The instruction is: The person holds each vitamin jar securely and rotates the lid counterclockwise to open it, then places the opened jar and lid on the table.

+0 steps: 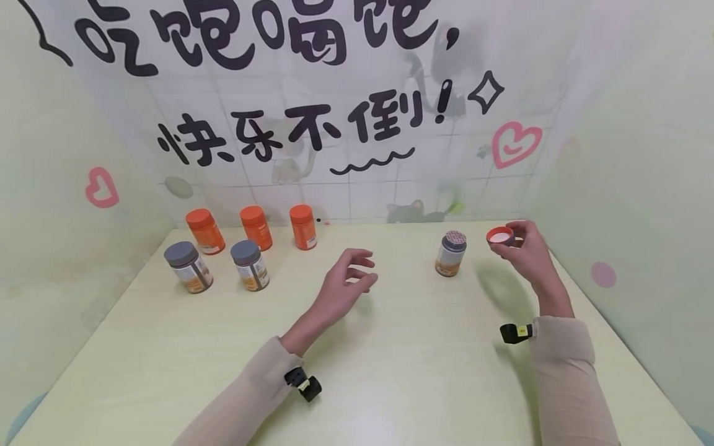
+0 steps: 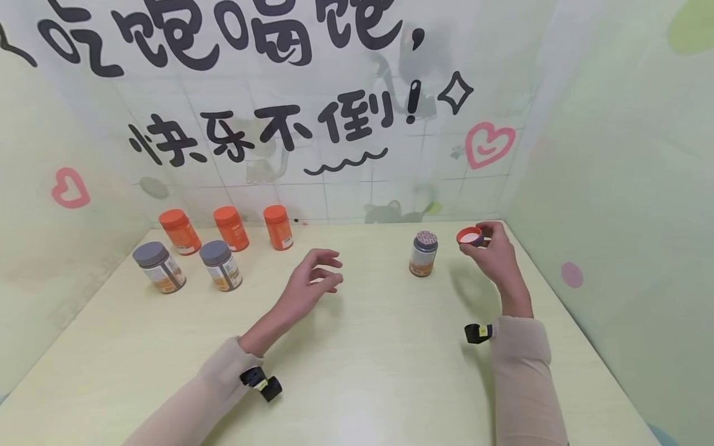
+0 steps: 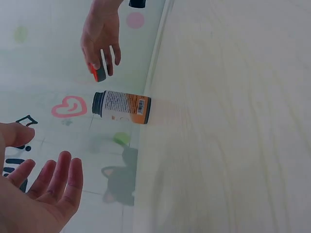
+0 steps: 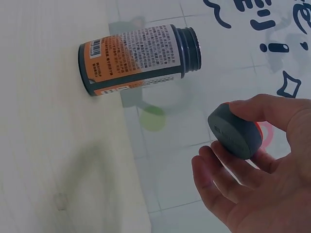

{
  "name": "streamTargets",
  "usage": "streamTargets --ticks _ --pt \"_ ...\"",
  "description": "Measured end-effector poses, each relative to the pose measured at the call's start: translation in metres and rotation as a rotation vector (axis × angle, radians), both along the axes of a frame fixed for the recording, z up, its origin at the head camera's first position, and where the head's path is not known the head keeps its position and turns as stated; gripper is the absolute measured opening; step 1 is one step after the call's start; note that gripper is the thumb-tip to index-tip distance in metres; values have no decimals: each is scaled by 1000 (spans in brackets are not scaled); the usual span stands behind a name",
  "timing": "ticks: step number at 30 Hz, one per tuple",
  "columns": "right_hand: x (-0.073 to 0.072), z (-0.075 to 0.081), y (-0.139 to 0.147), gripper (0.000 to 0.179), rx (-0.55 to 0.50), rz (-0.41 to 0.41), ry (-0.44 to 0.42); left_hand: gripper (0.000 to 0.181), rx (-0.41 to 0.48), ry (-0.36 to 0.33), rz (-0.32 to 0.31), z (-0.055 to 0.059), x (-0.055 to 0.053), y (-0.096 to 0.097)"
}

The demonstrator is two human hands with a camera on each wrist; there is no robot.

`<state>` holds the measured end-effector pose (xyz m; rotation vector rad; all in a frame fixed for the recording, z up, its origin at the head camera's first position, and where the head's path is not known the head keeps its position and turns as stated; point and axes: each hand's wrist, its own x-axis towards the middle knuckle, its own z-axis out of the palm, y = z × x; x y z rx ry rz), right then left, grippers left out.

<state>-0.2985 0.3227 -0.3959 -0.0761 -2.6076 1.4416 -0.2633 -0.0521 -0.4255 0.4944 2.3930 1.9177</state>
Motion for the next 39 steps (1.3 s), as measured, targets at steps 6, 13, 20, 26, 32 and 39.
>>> streamTargets --ticks 6,13,20,26,32,39 --pt "-8 -12 -2 73 23 -37 -37 40 -9 -5 75 -2 1 -34" --pt "-16 -25 -1 74 -36 -12 -126 41 2 14 159 5 -6 -63" --pt "-19 -35 -4 77 22 50 -219 37 -16 147 353 19 -10 -89" --pt "-24 -44 -3 73 137 66 -250 34 -65 266 559 28 -12 -103" --pt "-27 -51 -4 70 172 105 -287 37 -332 372 848 31 -17 -114" --pt "-26 -52 -8 66 217 98 -348 66 -387 185 948 26 -23 -125"
